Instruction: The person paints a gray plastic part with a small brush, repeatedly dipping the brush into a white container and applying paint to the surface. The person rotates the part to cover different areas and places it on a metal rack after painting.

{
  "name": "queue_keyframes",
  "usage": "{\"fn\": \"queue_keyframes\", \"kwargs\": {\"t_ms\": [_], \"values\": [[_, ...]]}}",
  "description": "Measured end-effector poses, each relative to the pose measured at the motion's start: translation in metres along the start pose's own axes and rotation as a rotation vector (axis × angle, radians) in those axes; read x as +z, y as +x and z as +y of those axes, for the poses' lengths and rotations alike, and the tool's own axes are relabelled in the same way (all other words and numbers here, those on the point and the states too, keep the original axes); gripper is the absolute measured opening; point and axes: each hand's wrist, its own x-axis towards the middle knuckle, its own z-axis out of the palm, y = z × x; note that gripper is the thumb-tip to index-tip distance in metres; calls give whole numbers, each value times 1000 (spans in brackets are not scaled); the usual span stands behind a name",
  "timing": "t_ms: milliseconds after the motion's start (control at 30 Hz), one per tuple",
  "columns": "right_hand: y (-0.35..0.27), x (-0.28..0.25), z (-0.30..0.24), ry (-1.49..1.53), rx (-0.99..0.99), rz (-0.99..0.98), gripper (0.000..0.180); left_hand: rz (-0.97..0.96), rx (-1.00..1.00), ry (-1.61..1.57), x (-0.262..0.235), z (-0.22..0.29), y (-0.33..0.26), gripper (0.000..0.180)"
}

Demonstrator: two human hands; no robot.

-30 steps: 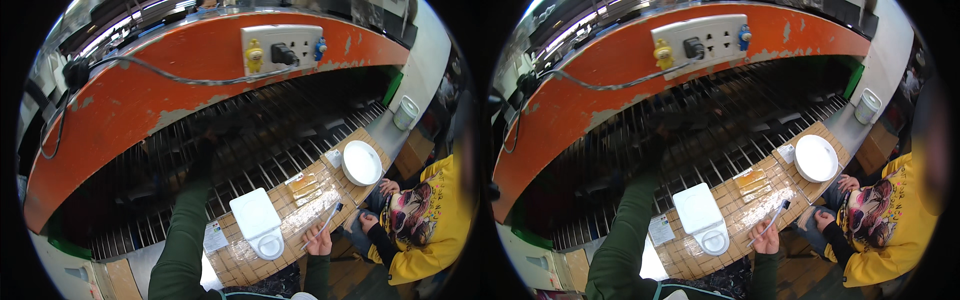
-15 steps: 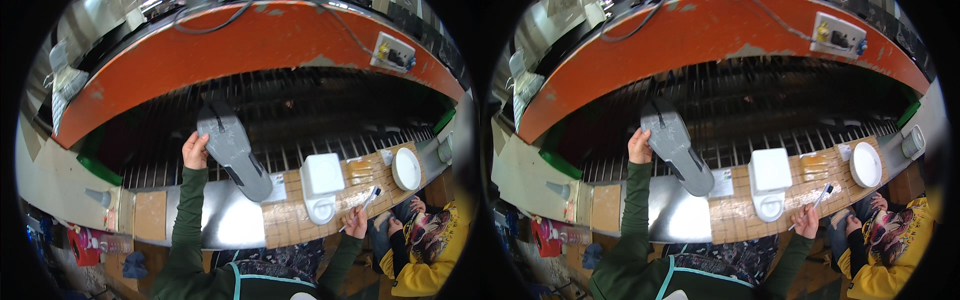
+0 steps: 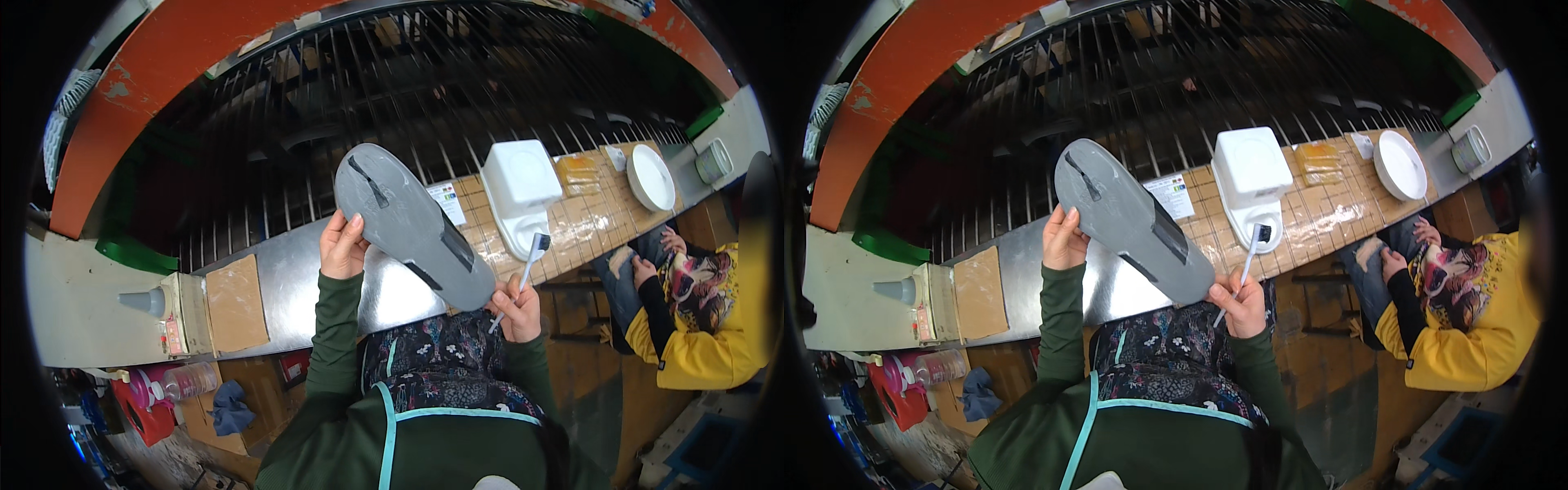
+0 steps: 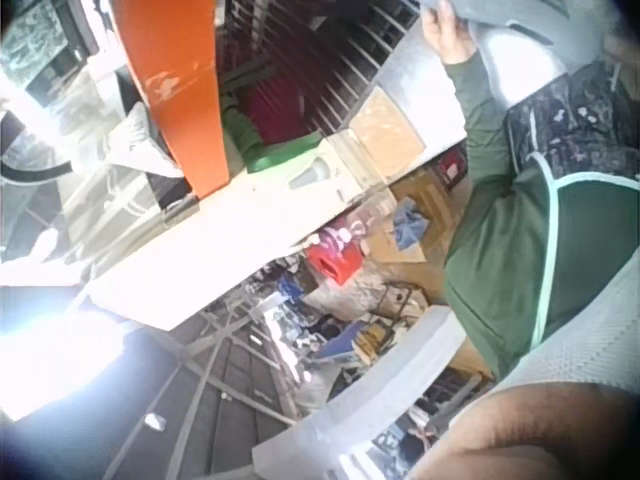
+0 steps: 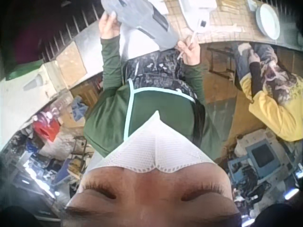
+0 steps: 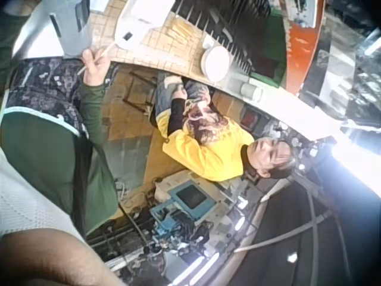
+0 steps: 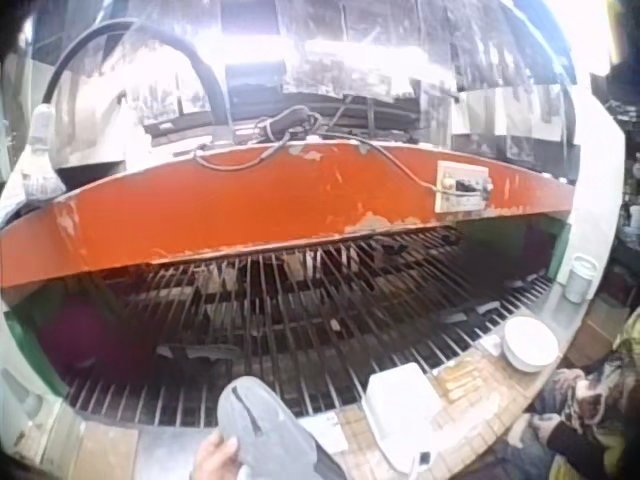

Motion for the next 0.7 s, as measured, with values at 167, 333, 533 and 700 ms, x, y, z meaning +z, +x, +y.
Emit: {"fn": "queue_keyframes", "kwargs": {"t_ms": [167,333,533,700], "values": [[-8,4,-4,-152,-175,102,37,-127,-31,-30,-5,-19,6,43],[-16,10,-6,-277,-240,153,37,-119,-102,-61,-8,-32,9,48],[-17,6,-4,-335,-271,134,36,-102,-141,-116,-8,-37,13,52],[-12,2,0,-299,-239,121,35,-166,-91,-104,-8,-29,18,52]]}}
